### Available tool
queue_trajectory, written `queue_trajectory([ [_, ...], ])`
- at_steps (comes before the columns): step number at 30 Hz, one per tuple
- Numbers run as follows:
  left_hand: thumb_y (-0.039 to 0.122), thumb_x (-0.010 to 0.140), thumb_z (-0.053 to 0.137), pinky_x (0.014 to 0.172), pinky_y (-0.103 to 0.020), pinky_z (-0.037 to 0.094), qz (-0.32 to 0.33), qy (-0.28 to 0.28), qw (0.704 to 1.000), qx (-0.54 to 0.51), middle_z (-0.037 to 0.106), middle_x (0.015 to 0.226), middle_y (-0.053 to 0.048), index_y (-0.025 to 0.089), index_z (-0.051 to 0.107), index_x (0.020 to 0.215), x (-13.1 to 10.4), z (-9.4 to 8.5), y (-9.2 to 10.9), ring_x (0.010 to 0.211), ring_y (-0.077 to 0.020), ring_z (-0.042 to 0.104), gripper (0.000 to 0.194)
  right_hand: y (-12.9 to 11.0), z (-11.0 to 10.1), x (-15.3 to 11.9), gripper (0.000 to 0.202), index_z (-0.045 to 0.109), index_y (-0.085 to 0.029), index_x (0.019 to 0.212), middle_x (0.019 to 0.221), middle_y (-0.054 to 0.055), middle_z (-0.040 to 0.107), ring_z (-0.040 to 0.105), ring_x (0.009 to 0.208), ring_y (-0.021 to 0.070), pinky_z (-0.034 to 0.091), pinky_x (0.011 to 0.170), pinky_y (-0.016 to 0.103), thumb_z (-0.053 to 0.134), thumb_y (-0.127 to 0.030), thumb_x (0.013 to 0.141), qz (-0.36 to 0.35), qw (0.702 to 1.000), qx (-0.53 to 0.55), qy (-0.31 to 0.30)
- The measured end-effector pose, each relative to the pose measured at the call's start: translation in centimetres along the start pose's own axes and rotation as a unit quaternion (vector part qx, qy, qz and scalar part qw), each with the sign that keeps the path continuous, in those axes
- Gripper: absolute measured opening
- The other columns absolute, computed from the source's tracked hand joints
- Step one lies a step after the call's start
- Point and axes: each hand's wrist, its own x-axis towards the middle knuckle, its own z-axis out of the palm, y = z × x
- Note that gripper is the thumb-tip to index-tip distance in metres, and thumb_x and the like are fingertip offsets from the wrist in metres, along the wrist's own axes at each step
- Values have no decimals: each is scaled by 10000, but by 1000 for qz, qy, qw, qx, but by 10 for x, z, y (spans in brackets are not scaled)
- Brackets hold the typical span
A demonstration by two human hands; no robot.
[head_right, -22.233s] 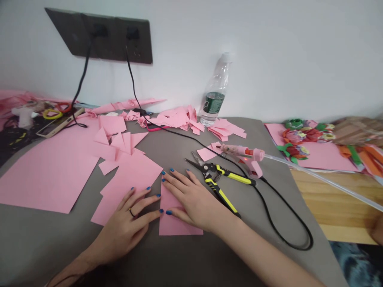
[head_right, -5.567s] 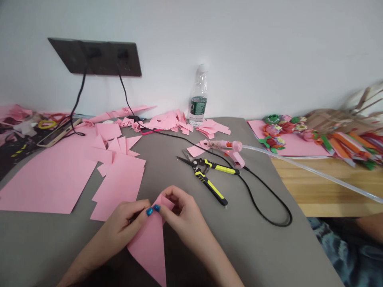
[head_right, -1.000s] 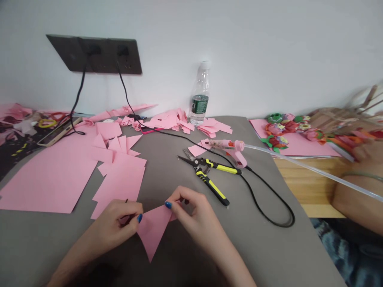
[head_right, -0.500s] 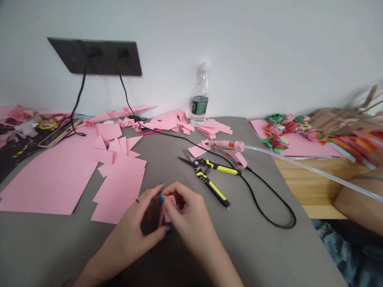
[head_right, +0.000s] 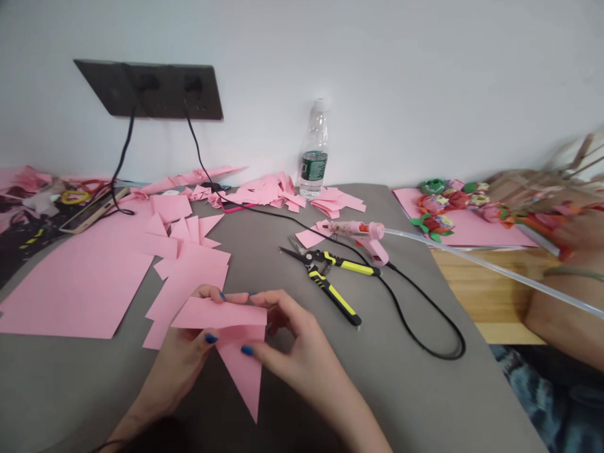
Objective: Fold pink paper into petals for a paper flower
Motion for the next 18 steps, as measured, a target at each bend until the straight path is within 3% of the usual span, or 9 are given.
queue_trajectory([
  [3,442,645,926,826,-308,557,-27,-15,998,49,747,1078,-90,217,625,1005,2,-1,5,1055,-277,685,520,2,2,3,107,649,-206,919,862,32,703,657,770,171,511,670,253,691,-275,849,23,998,10,54],
  [5,383,703,893,718,-251,543,-53,-10,993,109,723,943,-54,185,674,957,2,0,10,901,-218,684,389,4,1,5,190,639,-189,819,770,22,661,621,702,165,478,608,245,682,-367,871,39,997,14,68],
  [8,336,826,767,630,-234,530,-71,2,982,176,675,814,-18,158,724,879,2,1,16,705,-153,634,191,3,2,4,319,625,-180,803,763,21,634,587,682,160,460,592,245,669,-484,889,60,995,33,67],
  [13,300,848,716,604,-231,542,-87,4,973,216,678,698,0,160,764,886,-1,2,21,602,-131,623,153,1,3,4,403,605,-179,810,758,12,597,545,648,145,432,561,234,636,-571,898,72,995,26,66],
  [18,297,843,701,585,-233,550,-77,26,967,240,715,727,-15,166,778,894,-1,2,23,594,-138,652,160,0,2,3,361,611,-179,818,784,20,620,572,697,158,447,587,235,669,-529,889,75,996,29,34],
])
